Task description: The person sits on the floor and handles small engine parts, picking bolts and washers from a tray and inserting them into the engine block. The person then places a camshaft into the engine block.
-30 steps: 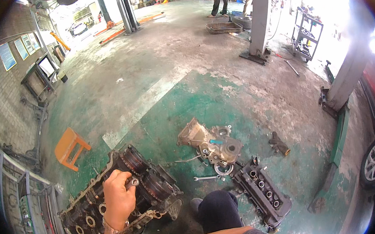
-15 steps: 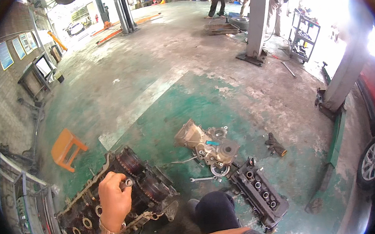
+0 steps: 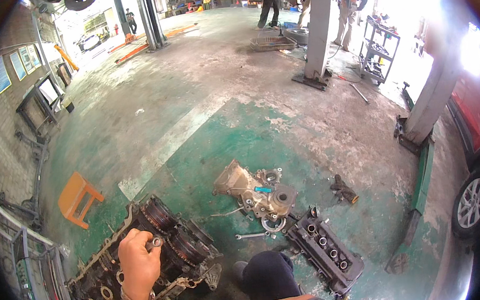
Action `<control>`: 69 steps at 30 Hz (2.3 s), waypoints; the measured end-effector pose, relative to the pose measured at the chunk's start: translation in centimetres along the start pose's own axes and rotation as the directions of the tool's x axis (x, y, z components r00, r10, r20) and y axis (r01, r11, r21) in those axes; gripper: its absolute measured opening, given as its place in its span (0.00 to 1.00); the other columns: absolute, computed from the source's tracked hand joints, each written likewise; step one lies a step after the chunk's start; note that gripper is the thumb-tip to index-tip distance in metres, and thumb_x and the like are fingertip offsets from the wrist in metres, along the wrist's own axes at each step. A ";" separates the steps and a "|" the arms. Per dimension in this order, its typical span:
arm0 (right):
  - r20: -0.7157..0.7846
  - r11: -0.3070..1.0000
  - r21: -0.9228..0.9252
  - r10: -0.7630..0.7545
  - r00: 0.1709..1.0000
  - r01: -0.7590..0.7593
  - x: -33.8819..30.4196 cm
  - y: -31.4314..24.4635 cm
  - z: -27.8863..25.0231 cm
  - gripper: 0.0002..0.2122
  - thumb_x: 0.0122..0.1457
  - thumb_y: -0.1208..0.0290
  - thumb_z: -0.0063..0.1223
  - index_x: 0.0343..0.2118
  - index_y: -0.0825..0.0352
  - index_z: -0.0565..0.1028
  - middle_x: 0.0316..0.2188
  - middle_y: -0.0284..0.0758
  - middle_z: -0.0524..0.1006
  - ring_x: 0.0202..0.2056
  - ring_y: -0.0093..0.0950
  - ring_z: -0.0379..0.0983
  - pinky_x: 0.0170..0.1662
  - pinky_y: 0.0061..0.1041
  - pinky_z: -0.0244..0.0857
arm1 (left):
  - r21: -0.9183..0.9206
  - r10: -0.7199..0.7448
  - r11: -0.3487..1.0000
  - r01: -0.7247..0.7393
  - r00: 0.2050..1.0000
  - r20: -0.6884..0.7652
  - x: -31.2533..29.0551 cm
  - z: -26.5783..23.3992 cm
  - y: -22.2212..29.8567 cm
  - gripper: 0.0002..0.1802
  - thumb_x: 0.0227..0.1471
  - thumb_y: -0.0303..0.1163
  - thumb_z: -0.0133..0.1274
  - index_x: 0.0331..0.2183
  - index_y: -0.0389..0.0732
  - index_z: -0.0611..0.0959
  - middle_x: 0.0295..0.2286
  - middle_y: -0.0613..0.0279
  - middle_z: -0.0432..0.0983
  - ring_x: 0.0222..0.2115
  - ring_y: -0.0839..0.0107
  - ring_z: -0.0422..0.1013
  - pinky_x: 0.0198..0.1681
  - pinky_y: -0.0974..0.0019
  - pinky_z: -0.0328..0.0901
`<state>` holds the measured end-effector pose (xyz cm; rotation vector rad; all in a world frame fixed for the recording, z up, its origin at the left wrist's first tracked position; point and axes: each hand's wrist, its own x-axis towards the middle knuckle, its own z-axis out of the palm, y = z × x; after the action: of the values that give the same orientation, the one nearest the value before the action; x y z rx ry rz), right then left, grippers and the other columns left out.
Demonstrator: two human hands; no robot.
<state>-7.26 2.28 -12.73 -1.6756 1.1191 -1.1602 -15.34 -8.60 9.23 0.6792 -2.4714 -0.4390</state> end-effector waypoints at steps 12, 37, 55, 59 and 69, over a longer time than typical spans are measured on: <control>-0.098 0.994 -0.077 -0.086 0.991 0.079 -0.1 -0.8 -0.4 0.14 0.47 0.59 0.55 0.26 0.69 0.77 0.25 0.45 0.75 0.28 0.45 0.71 0.30 0.39 0.66 | -0.001 -0.115 0.993 0.115 0.993 0.025 0.1 0.0 0.2 0.11 0.35 0.23 0.61 0.19 0.31 0.73 0.19 0.53 0.67 0.19 0.59 0.65 0.22 0.61 0.58; 0.034 0.987 -0.133 0.092 0.995 -0.086 -0.4 -0.4 0.1 0.17 0.49 0.58 0.55 0.33 0.68 0.75 0.25 0.47 0.75 0.26 0.46 0.71 0.28 0.41 0.65 | -0.016 0.098 0.995 -0.098 0.995 -0.008 0.1 -0.3 0.1 0.08 0.36 0.21 0.57 0.24 0.30 0.75 0.19 0.52 0.69 0.18 0.61 0.65 0.20 0.62 0.58; 0.031 0.991 -0.117 0.060 0.998 -0.056 -0.5 -0.1 -0.3 0.19 0.49 0.59 0.55 0.40 0.69 0.74 0.26 0.45 0.76 0.30 0.44 0.73 0.31 0.40 0.65 | -0.149 -0.144 0.979 0.140 0.989 -0.019 3.8 0.2 -3.4 0.18 0.45 0.22 0.54 0.41 0.27 0.76 0.19 0.54 0.73 0.18 0.72 0.66 0.23 0.67 0.62; 0.044 0.987 -0.152 0.064 0.997 -0.057 -0.6 0.4 -0.4 0.19 0.49 0.58 0.54 0.39 0.69 0.75 0.26 0.45 0.76 0.29 0.44 0.73 0.31 0.41 0.65 | -0.207 -0.236 0.951 0.230 0.972 -0.003 4.2 1.3 -3.9 0.15 0.43 0.21 0.54 0.37 0.26 0.78 0.19 0.52 0.73 0.17 0.71 0.66 0.23 0.66 0.62; 0.003 0.983 -0.164 0.085 0.996 -0.083 -0.5 -0.2 -0.1 0.19 0.46 0.58 0.56 0.37 0.67 0.75 0.24 0.44 0.76 0.28 0.45 0.72 0.30 0.41 0.65 | -0.170 -0.186 0.973 0.156 0.966 -0.178 4.7 1.6 -4.8 0.09 0.43 0.23 0.55 0.20 0.28 0.73 0.14 0.54 0.65 0.14 0.69 0.58 0.19 0.65 0.54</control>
<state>-7.45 2.84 -12.60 -1.7379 1.2962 -1.0291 -17.92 -14.86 7.75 0.8337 -2.1797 -0.5947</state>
